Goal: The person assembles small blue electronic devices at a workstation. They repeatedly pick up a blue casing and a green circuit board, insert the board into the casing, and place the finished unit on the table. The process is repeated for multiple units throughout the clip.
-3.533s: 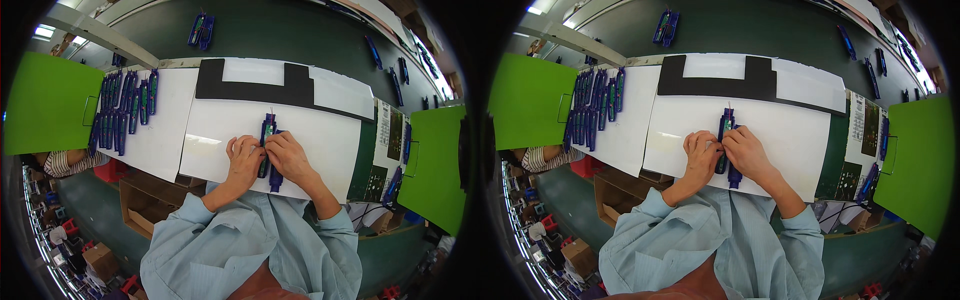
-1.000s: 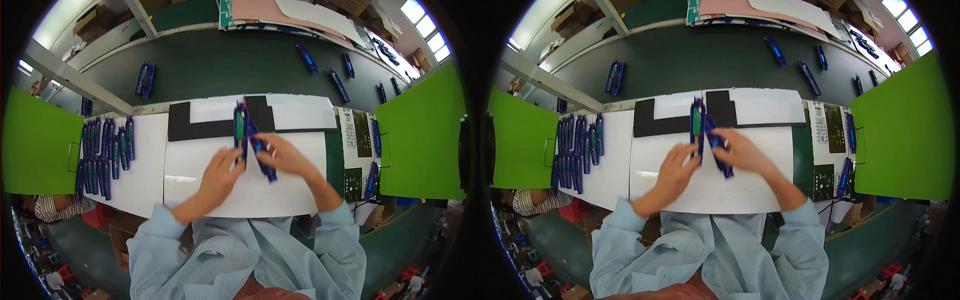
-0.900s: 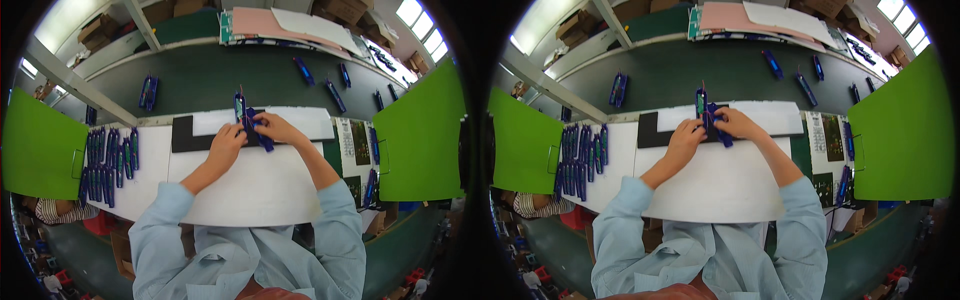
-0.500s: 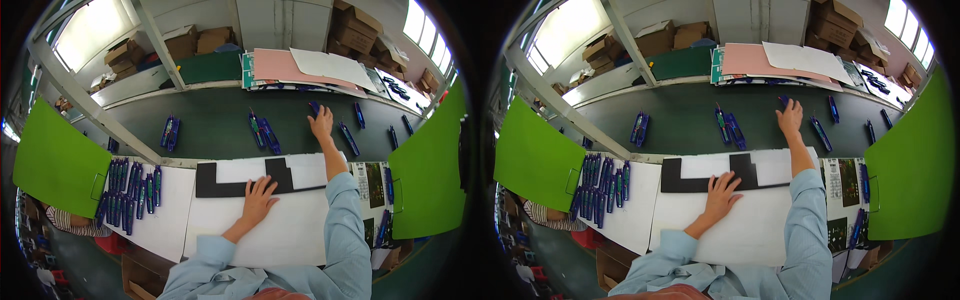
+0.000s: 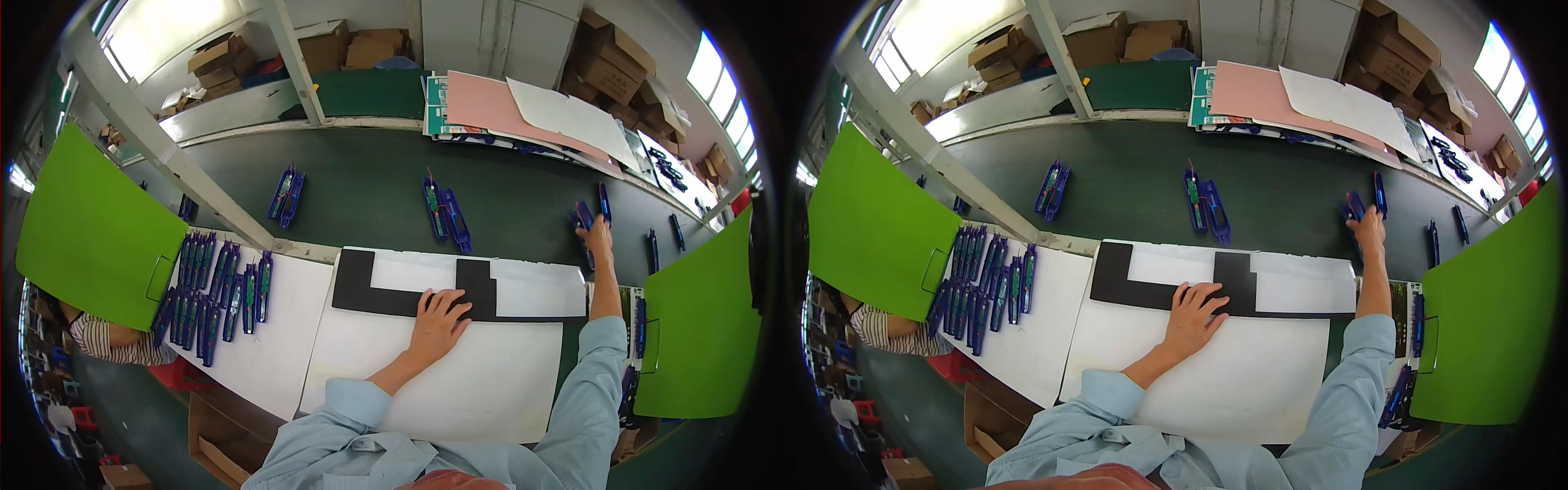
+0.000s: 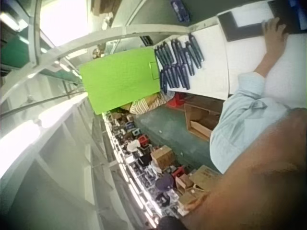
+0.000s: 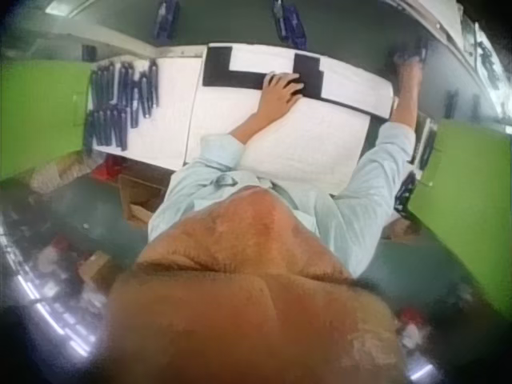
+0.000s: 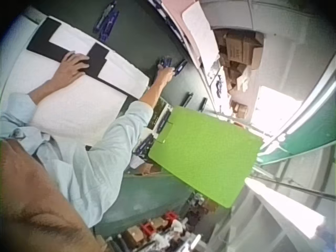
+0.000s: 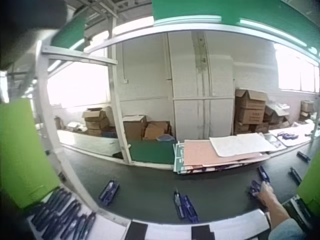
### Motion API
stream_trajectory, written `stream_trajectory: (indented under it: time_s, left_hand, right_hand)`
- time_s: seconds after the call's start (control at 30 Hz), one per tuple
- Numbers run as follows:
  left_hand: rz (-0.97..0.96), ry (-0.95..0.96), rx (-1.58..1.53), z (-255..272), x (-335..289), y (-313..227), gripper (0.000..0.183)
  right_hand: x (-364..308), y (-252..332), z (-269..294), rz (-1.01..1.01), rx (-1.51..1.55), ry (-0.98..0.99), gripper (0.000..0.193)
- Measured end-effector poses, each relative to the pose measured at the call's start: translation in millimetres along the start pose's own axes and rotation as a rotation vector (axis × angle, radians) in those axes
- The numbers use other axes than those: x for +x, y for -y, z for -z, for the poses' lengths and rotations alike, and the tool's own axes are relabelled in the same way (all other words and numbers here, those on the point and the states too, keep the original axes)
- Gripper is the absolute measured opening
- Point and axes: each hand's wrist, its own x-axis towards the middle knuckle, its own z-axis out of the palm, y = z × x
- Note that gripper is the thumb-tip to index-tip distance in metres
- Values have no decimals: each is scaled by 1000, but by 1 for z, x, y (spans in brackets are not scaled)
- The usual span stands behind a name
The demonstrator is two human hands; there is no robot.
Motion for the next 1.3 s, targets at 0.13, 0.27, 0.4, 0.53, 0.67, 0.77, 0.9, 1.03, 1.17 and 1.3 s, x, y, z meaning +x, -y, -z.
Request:
stream_trajectory:
  time_s: [0.13, 0.27, 0.4, 0.53, 0.67, 0.77, 0.9, 1.03, 1.17, 1.3]
  left_hand:
    - [-25, -25, -20, -6, 4, 0, 31]
    - [-48, -114, -20, -3, 3, -5, 31]
    - [44, -167, -420, 2, -1, -13, 49]
    - [446, 27, -1097, 5, -15, -42, 68]
    - [487, 108, -868, -6, -49, -27, 57]
    - [370, 31, -627, 8, -68, -30, 45]
    - [227, 132, -236, 18, -69, -28, 47]
    - [52, -5, -18, 18, -61, -28, 45]
    - [-36, 88, -151, 31, -7, -20, 36]
    - [-125, 157, -27, -7, 42, -10, 40]
  right_hand:
    - [-18, -18, -4, 52, 33, 15, 66]
    - [-64, 23, 16, 102, 141, 0, 60]
    - [-165, 84, 56, 244, 518, 79, 58]
    - [-314, 122, 67, 322, 928, 530, 57]
    - [-415, 129, 50, 454, 907, 341, 69]
    - [-457, 131, 74, 344, 736, 321, 81]
    - [-483, 138, 88, 359, 561, 464, 83]
    - [-470, 137, 90, 506, 401, 433, 55]
    - [-386, 124, 73, 481, 679, 57, 26]
    - [-286, 140, 37, 569, 619, -69, 22]
